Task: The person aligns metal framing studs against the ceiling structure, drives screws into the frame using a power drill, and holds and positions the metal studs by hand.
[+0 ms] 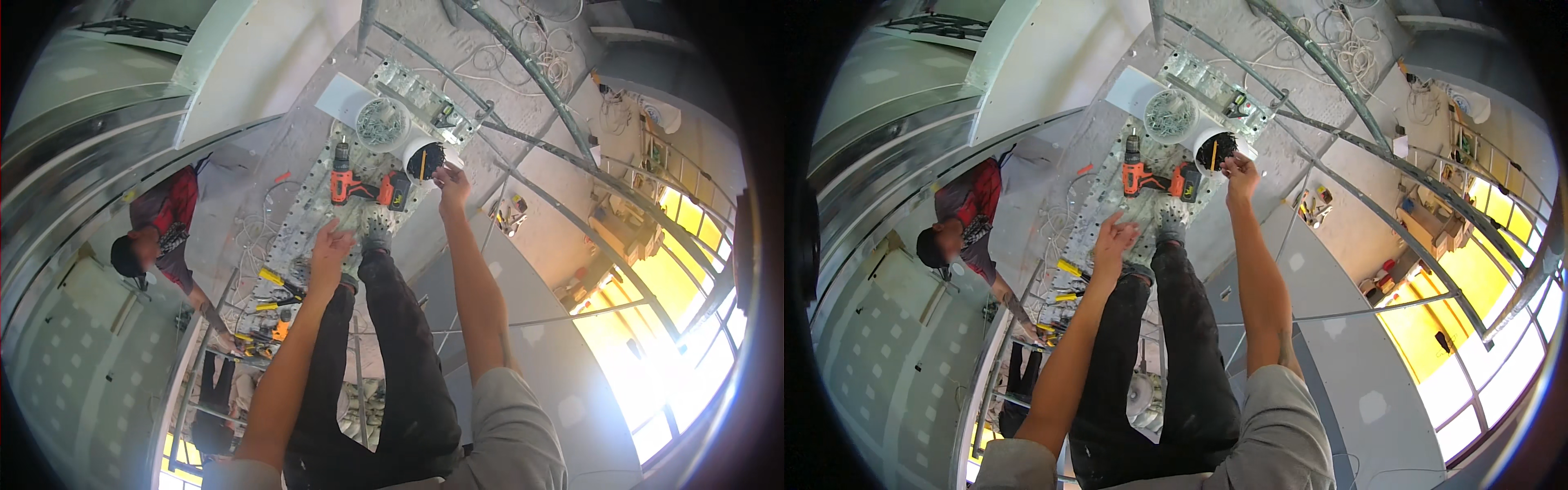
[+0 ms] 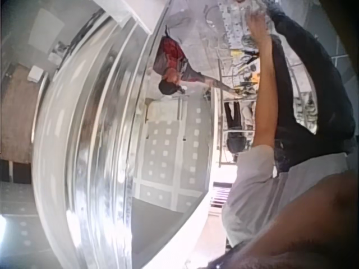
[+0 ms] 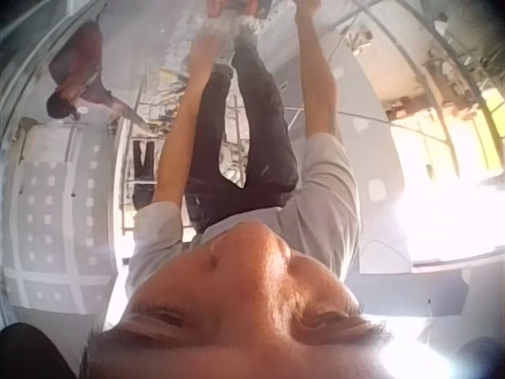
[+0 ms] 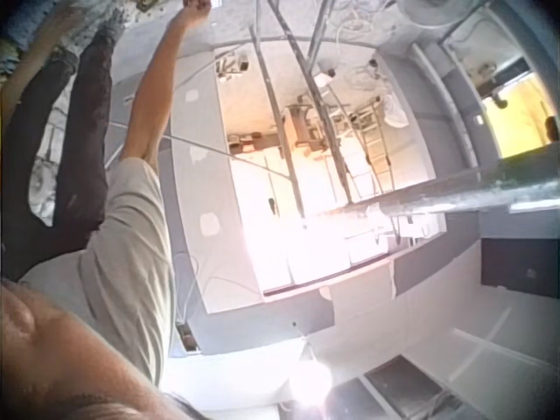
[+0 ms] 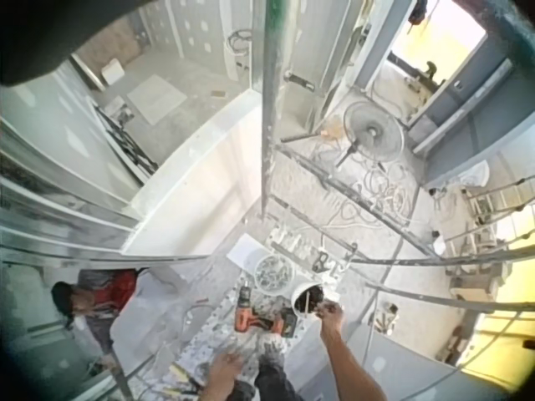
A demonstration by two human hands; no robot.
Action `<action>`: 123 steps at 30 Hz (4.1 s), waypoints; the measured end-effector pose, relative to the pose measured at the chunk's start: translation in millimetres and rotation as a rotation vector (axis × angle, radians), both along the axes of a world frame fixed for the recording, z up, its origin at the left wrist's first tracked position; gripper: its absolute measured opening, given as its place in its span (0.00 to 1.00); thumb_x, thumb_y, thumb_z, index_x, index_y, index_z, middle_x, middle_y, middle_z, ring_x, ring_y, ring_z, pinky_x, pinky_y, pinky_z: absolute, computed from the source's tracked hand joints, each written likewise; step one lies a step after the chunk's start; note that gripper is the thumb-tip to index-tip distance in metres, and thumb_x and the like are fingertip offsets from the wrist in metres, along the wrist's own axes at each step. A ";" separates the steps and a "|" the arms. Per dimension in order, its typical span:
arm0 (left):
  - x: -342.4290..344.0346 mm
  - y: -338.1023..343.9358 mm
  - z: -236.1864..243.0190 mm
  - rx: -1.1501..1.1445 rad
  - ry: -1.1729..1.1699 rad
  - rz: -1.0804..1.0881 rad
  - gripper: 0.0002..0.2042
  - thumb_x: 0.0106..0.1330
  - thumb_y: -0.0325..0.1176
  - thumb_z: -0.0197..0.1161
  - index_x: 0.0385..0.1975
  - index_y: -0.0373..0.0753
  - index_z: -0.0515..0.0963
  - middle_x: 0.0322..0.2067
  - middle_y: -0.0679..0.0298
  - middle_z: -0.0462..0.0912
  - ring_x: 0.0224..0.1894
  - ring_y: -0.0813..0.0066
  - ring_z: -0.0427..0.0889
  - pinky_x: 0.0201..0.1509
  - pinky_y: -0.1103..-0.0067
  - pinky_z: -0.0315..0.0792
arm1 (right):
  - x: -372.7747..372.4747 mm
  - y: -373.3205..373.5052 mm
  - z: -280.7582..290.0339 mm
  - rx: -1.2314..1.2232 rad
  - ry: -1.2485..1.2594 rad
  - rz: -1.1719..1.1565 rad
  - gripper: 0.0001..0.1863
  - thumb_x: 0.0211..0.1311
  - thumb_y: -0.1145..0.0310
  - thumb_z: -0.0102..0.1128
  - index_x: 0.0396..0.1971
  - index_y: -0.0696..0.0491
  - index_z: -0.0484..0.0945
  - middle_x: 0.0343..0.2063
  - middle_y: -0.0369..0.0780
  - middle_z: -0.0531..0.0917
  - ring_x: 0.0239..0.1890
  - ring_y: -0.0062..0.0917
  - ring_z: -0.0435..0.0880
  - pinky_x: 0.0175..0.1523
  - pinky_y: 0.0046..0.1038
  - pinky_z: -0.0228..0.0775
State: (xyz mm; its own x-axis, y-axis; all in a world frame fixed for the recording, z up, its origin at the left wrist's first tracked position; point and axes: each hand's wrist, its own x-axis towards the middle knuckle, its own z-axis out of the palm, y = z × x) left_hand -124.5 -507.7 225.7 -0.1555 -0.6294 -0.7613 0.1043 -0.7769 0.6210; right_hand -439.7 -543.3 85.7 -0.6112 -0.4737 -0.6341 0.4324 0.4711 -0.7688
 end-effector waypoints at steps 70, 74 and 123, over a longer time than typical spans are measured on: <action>109.3 -79.7 673.8 -0.436 0.586 0.613 0.05 0.75 0.32 0.59 0.41 0.40 0.81 0.39 0.68 0.82 0.44 0.78 0.80 0.56 0.75 0.76 | 150.7 -18.6 799.4 -0.518 -0.027 1.288 0.09 0.60 0.73 0.73 0.40 0.56 0.86 0.34 0.36 0.89 0.35 0.20 0.87 0.44 0.26 0.79; 119.6 -66.8 685.8 -0.464 0.612 0.632 0.07 0.75 0.31 0.59 0.43 0.36 0.81 0.42 0.64 0.83 0.46 0.74 0.82 0.58 0.74 0.77 | 158.8 -12.8 811.3 -0.475 -0.103 1.294 0.08 0.60 0.72 0.73 0.39 0.55 0.86 0.32 0.34 0.87 0.32 0.17 0.84 0.39 0.23 0.76; 248.0 -212.7 848.8 -0.744 0.921 0.759 0.10 0.77 0.35 0.57 0.47 0.35 0.75 0.40 0.64 0.80 0.43 0.75 0.81 0.52 0.76 0.78 | 381.1 -102.4 1013.4 -1.210 0.440 1.111 0.19 0.65 0.72 0.65 0.54 0.60 0.75 0.43 0.44 0.83 0.41 0.32 0.82 0.49 0.31 0.74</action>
